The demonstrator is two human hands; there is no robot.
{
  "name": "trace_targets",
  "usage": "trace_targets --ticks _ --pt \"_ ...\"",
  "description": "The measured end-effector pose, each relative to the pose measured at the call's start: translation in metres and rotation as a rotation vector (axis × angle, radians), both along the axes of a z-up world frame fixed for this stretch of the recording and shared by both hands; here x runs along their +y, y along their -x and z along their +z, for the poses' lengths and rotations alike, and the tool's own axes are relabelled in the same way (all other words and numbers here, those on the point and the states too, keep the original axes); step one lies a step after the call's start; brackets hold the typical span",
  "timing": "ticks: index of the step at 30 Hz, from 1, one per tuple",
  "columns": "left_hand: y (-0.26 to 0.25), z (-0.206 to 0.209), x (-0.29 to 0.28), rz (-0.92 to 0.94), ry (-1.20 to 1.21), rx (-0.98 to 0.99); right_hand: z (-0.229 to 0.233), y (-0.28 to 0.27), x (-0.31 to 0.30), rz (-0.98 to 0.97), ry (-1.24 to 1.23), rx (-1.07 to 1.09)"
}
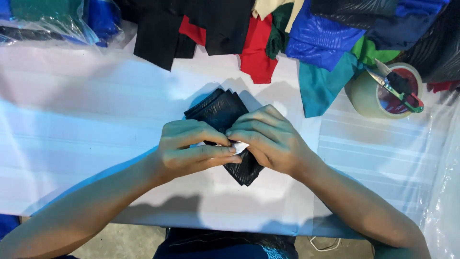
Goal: Folding black fabric items, securing them with white adhesive strips, and packaging them into plastic bags.
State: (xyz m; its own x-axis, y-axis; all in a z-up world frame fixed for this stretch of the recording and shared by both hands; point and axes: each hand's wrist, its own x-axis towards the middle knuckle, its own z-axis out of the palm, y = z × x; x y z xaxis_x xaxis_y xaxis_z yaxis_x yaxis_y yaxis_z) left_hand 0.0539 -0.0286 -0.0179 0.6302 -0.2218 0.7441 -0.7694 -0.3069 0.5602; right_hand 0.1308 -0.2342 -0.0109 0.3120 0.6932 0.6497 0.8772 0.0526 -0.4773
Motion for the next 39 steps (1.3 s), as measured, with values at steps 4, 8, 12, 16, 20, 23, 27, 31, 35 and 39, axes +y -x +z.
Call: trace_targets --ticks 4,8,12,16,20,23,27,31,35,39 --pt "-0.003 0.001 0.002 0.002 -0.028 -0.053 -0.009 0.000 -0.004 -0.014 0.009 0.062" --pt "-0.002 -0.006 0.004 0.030 -0.018 -0.103 -0.005 -0.002 -0.007 -0.026 0.041 0.011" --pt "-0.007 -0.008 0.012 0.029 -0.068 -0.219 0.007 -0.008 -0.005 0.070 -0.025 0.162" --pt "-0.009 -0.012 0.014 0.011 -0.058 -0.261 0.011 -0.018 -0.004 0.111 -0.067 0.193" --pt "-0.010 -0.016 0.017 -0.016 -0.079 -0.303 0.008 -0.023 -0.007 0.149 0.013 0.156" --pt "-0.006 -0.017 0.016 -0.013 -0.082 -0.285 0.008 -0.021 -0.004 0.056 -0.009 0.102" --pt "-0.006 -0.009 0.014 -0.079 -0.067 -0.253 0.005 -0.026 -0.006 -0.056 -0.020 0.077" --pt "-0.003 -0.005 0.012 -0.255 -0.013 -0.096 -0.007 -0.028 -0.010 -0.248 0.050 0.050" --pt "0.000 -0.009 0.011 -0.368 -0.055 0.048 -0.013 -0.026 -0.010 -0.364 0.039 0.051" --pt "0.000 -0.010 0.011 -0.405 -0.054 0.094 -0.010 -0.030 -0.010 -0.357 0.048 0.029"
